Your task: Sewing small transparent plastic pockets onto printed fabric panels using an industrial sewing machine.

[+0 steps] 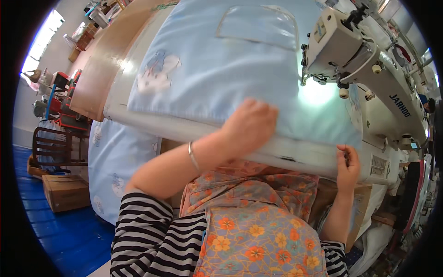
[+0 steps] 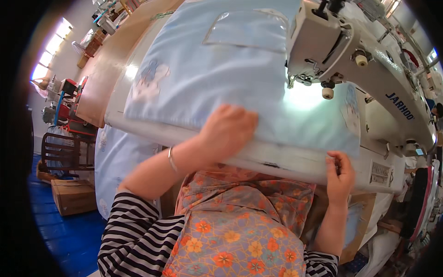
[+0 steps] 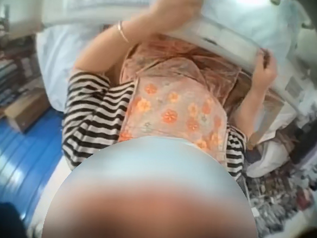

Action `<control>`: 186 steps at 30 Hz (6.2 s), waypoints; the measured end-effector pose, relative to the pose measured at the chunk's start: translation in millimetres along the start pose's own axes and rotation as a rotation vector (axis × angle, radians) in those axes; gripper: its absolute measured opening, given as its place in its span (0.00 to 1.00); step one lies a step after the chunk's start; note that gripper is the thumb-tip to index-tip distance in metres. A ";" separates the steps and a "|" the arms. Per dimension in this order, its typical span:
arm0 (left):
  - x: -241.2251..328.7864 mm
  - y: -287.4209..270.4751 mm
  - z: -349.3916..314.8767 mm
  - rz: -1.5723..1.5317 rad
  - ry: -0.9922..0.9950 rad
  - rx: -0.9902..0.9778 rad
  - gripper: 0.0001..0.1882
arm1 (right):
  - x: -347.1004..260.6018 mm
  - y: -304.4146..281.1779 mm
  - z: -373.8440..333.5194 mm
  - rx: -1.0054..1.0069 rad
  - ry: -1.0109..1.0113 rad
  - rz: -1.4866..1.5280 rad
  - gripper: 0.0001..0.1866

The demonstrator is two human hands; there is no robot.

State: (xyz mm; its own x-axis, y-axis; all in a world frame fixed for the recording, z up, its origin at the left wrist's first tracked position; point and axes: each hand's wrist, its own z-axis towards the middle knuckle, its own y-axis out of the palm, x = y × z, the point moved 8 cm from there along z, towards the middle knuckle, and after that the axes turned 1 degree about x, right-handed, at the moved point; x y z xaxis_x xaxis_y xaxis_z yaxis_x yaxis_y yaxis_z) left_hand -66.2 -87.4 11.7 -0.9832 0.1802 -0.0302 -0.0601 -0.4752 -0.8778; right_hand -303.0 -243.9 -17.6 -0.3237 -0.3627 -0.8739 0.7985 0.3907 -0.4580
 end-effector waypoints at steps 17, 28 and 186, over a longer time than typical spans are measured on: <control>-195.8 96.9 85.2 0.007 -0.524 -0.172 0.27 | -39.6 33.3 -12.3 0.058 -0.410 -0.259 0.08; -53.3 87.0 -306.2 -0.199 -0.973 -0.267 0.21 | 15.4 -3.1 -3.1 0.154 -0.323 -0.482 0.11; -123.8 -58.0 -408.3 -0.825 -1.690 0.968 0.20 | 95.6 -24.6 -140.6 0.033 0.538 0.329 0.13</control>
State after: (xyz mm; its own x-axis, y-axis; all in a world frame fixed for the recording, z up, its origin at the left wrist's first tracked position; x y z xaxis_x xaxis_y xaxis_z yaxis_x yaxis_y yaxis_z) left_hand 129.5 269.5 -128.8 0.1786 0.0310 0.9834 0.0416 -0.9988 0.0239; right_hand -425.0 -169.3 -112.8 -0.2618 0.2512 -0.9319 0.9120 0.3803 -0.1537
